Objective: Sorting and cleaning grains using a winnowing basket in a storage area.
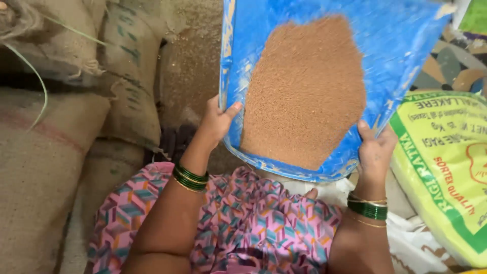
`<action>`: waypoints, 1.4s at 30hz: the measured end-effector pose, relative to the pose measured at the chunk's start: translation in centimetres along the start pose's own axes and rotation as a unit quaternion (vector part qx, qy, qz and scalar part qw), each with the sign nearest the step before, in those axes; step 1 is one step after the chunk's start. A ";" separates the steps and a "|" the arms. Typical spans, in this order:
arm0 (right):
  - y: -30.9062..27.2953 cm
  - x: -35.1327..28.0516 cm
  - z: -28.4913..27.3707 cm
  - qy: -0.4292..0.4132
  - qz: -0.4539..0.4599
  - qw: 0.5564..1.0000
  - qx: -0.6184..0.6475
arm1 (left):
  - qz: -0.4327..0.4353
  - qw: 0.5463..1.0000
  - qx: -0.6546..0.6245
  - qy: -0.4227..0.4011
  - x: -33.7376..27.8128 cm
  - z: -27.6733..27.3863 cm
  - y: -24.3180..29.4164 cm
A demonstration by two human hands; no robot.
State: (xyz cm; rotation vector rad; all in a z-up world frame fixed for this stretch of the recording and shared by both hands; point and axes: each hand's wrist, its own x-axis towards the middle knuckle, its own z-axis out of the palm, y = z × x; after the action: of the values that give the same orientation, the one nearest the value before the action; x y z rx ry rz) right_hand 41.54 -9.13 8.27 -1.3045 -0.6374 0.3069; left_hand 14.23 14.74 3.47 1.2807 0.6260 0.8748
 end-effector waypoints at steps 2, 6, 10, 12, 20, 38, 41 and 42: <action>6.2 1.8 -3.3 0.003 -0.002 0.999 -0.044 | 0.004 1.000 -0.023 0.001 1.0 -1.0 -2.8; 13.0 0.5 -3.0 -0.047 0.023 0.991 -0.122 | -0.150 0.987 0.003 0.050 2.6 -4.5 -15.4; 12.8 -1.3 -2.1 -0.042 0.194 0.968 -0.152 | -0.278 0.958 0.058 0.039 1.6 -4.2 -15.7; 12.3 -0.6 -2.1 -0.055 0.180 0.966 -0.174 | -0.189 0.974 0.114 0.052 1.8 -3.6 -13.1; 11.2 1.7 -3.0 0.002 0.103 0.995 -0.001 | 0.041 0.999 -0.003 0.015 0.9 -0.9 -5.6; 9.3 -0.7 -2.4 -0.019 -0.044 0.985 -0.167 | -0.040 0.999 -0.010 0.017 2.2 -4.6 -8.8; 11.0 -2.7 -1.9 -0.047 0.116 0.977 -0.171 | -0.171 0.983 0.069 0.015 1.1 -7.4 -17.6; 10.9 -2.4 -1.3 -0.048 0.203 0.969 -0.135 | -0.216 0.967 0.131 -0.023 1.6 -8.1 -19.5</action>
State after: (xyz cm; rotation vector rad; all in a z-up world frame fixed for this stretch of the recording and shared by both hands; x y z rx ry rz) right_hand 41.92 -8.69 -2.98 -1.6910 -0.5006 0.6377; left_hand 12.50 19.48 -17.08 1.3242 0.9643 0.4083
